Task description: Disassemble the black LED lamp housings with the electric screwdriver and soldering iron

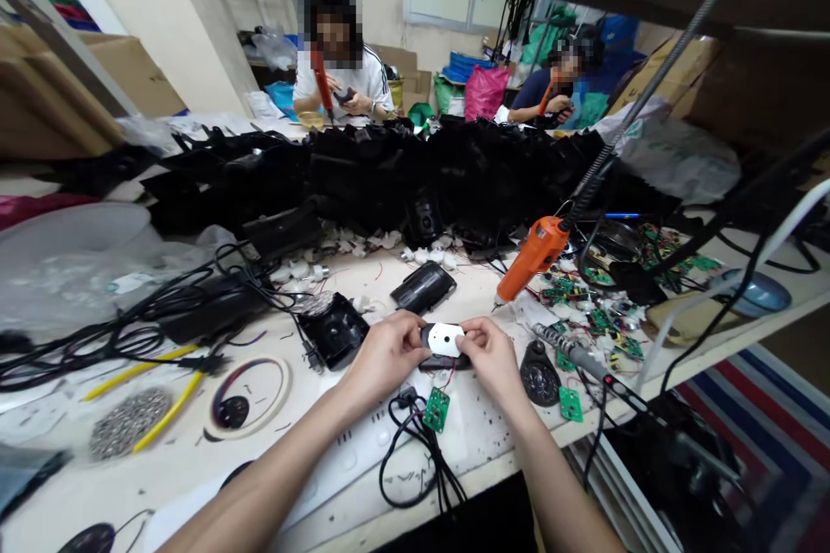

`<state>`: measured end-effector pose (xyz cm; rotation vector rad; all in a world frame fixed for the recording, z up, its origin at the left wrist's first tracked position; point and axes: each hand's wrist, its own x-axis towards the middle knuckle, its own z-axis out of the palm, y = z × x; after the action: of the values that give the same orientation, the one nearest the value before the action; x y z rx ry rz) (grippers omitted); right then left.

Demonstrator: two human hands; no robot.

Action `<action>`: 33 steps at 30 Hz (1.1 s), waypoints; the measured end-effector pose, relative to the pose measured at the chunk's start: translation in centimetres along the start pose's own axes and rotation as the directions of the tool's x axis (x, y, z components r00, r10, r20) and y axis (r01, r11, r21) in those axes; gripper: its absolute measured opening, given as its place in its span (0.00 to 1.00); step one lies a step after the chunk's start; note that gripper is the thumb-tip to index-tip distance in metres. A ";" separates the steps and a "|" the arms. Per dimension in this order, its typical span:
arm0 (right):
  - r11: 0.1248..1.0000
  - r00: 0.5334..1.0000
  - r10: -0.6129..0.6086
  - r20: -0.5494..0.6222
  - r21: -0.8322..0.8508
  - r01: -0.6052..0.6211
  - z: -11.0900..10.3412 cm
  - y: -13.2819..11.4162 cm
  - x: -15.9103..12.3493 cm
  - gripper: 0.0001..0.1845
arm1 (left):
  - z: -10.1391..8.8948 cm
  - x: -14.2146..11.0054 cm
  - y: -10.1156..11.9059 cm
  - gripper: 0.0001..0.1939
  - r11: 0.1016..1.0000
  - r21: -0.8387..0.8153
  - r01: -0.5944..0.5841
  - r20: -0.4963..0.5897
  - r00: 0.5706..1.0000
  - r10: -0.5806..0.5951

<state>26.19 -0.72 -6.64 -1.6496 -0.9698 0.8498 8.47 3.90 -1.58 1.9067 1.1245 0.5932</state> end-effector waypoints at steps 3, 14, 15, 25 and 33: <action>1.000 1.000 0.016 -0.005 0.008 -0.016 0.2 0.1 -0.1 0.11 | 0.3 0.2 -0.4 0.15 1.000 -0.018 -0.023 -0.003 1.000 0.023; 0.991 0.977 0.063 0.202 0.105 -0.085 -1.3 -1.2 0.8 0.13 | 0.5 -0.2 -1.6 0.14 0.988 0.030 -0.155 0.018 0.988 0.154; 0.989 0.979 0.068 0.194 0.113 -0.091 -1.3 -1.2 0.7 0.12 | 0.5 -0.2 -1.7 0.14 0.987 0.031 -0.161 0.016 0.987 0.160; 0.966 0.979 0.131 0.156 0.201 -0.161 -1.0 -2.1 -0.1 0.14 | -0.1 -0.5 -1.3 0.13 0.989 0.007 -0.149 0.047 0.988 0.149; 0.995 0.997 0.076 0.026 0.068 -0.077 0.0 -0.6 0.0 0.12 | -0.1 -0.6 -0.9 0.12 0.975 0.089 -0.205 0.069 0.978 0.199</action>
<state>26.04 -0.62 -6.08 -1.6290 -0.8880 0.9457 7.70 3.61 -2.28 2.1239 0.9419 0.5973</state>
